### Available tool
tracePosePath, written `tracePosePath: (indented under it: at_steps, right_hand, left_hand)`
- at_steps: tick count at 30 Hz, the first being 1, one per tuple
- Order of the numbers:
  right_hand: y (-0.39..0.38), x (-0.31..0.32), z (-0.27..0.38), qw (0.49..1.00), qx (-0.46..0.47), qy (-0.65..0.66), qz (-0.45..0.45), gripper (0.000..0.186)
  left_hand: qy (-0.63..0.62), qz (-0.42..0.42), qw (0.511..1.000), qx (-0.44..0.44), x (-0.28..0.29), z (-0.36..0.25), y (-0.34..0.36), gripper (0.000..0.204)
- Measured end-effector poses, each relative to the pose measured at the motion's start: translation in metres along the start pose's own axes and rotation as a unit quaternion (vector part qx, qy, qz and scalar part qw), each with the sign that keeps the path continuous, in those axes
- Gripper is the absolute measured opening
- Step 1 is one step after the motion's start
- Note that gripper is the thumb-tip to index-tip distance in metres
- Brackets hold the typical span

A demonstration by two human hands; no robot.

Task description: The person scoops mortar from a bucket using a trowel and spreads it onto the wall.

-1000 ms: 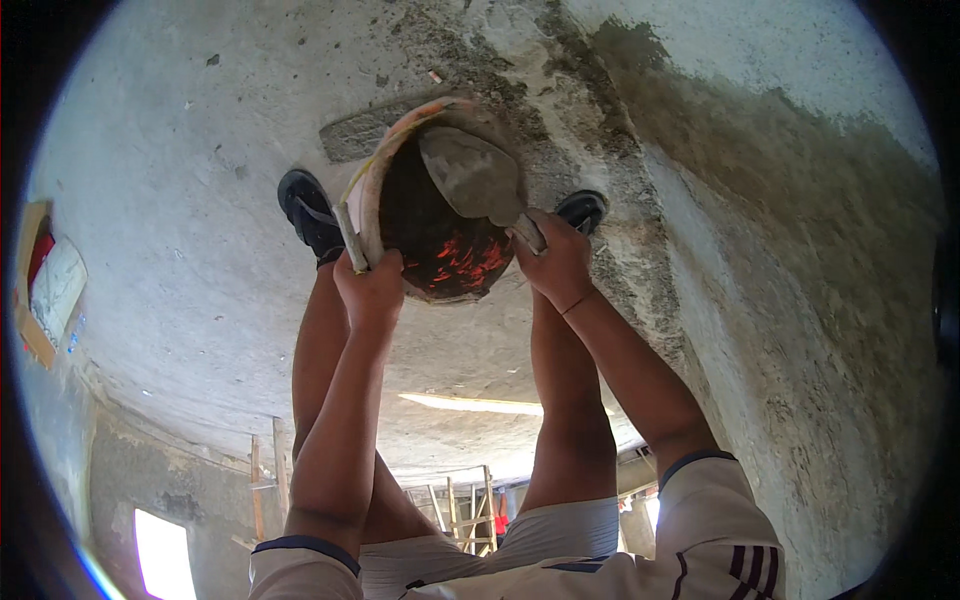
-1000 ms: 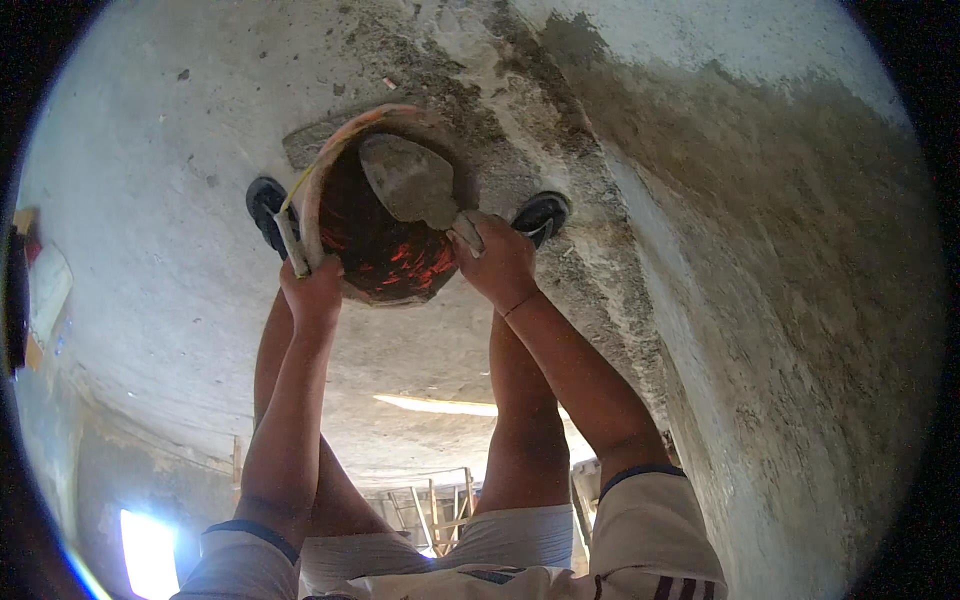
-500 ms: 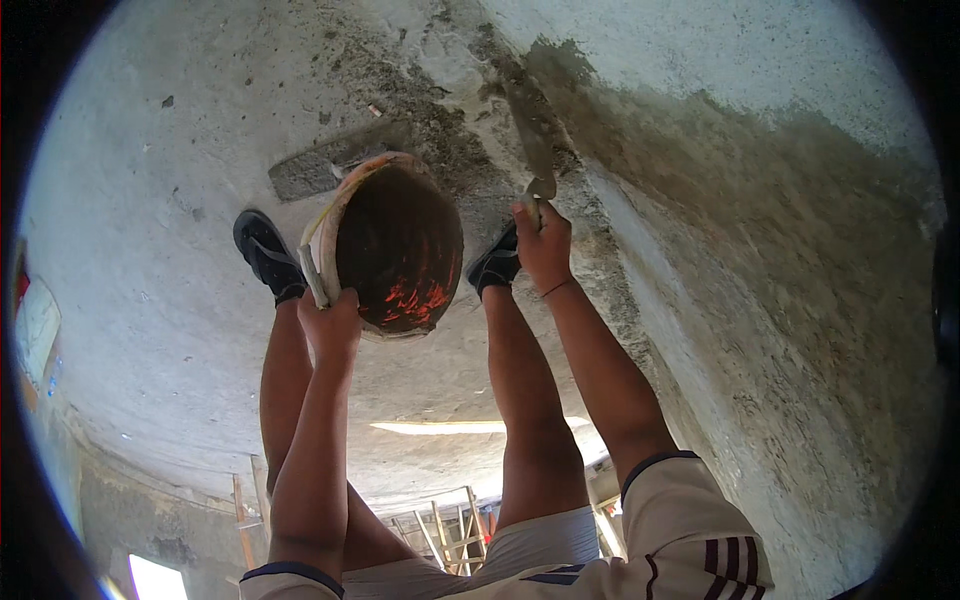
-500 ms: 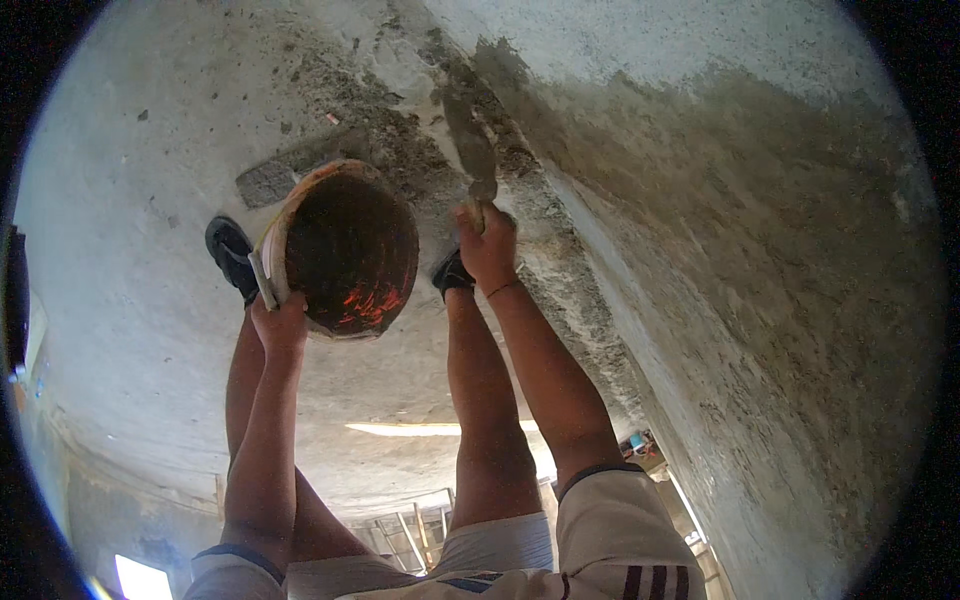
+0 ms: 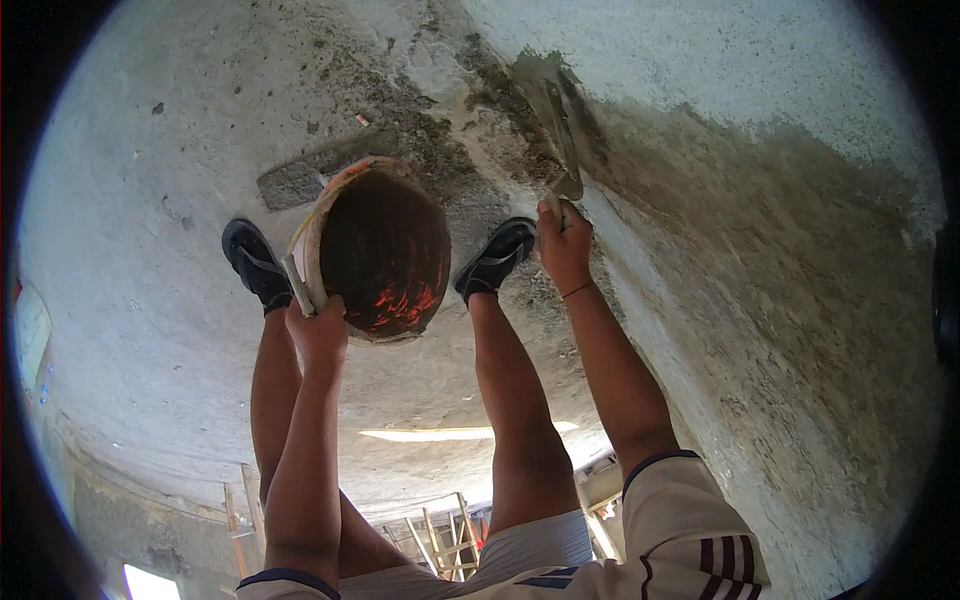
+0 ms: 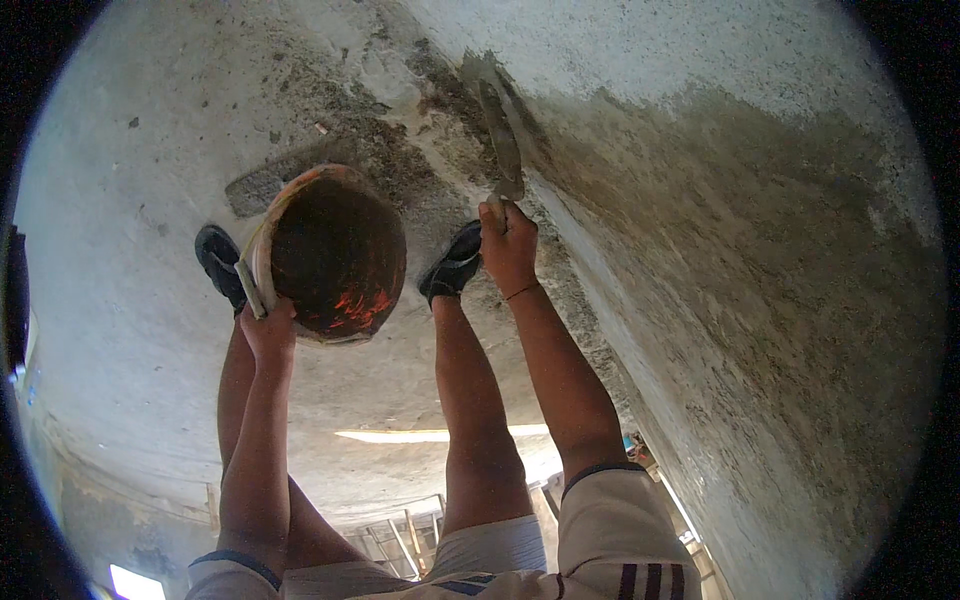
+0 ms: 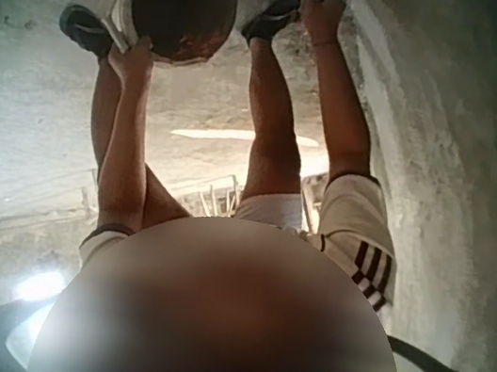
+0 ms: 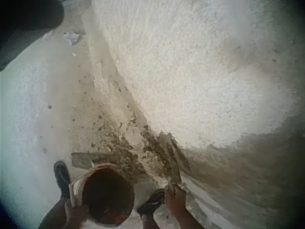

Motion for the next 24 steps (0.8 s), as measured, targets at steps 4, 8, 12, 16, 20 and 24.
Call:
tracePosePath:
  at_steps: [4, 8, 12, 16, 20, 24]
  right_hand:
    - [0.004, 0.002, 0.002, 0.999, -0.018, 0.027, 0.002, 0.028]
    - [0.005, 0.004, 0.009, 0.996, -0.055, 0.068, 0.002, 0.029]
    - [-0.003, 0.008, 0.016, 0.996, -0.056, 0.066, -0.018, 0.029]
    - [-0.014, 0.013, 0.021, 0.995, 0.023, 0.099, -0.024, 0.028]
    - [-0.012, 0.008, 0.020, 1.000, -0.001, 0.030, -0.009, 0.031]
    - [0.004, 0.000, 0.007, 0.999, 0.001, -0.034, 0.019, 0.035]
  left_hand:
    - [-0.023, -0.010, 1.000, -0.010, -0.001, -0.005, -0.002, 0.019]
    - [-0.011, 0.000, 1.000, -0.003, 0.001, -0.004, 0.000, 0.022]
    - [-0.025, -0.025, 0.999, -0.008, -0.002, -0.004, -0.002, 0.010]
    - [-0.003, -0.019, 1.000, -0.015, -0.001, -0.002, -0.002, 0.011]
    - [-0.013, -0.011, 1.000, -0.011, -0.002, -0.002, -0.002, 0.012]
    - [-0.016, -0.009, 0.999, -0.033, -0.003, -0.003, -0.003, 0.012]
Point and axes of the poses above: each hand's wrist, its own y-axis towards the middle knuckle, its own x-axis out of the back of the hand, z = x × y, the point moved 3 cm from there along y, towards the middle knuckle, and after that the axes turned 9 degrees about -z, right-handed, at the moved point
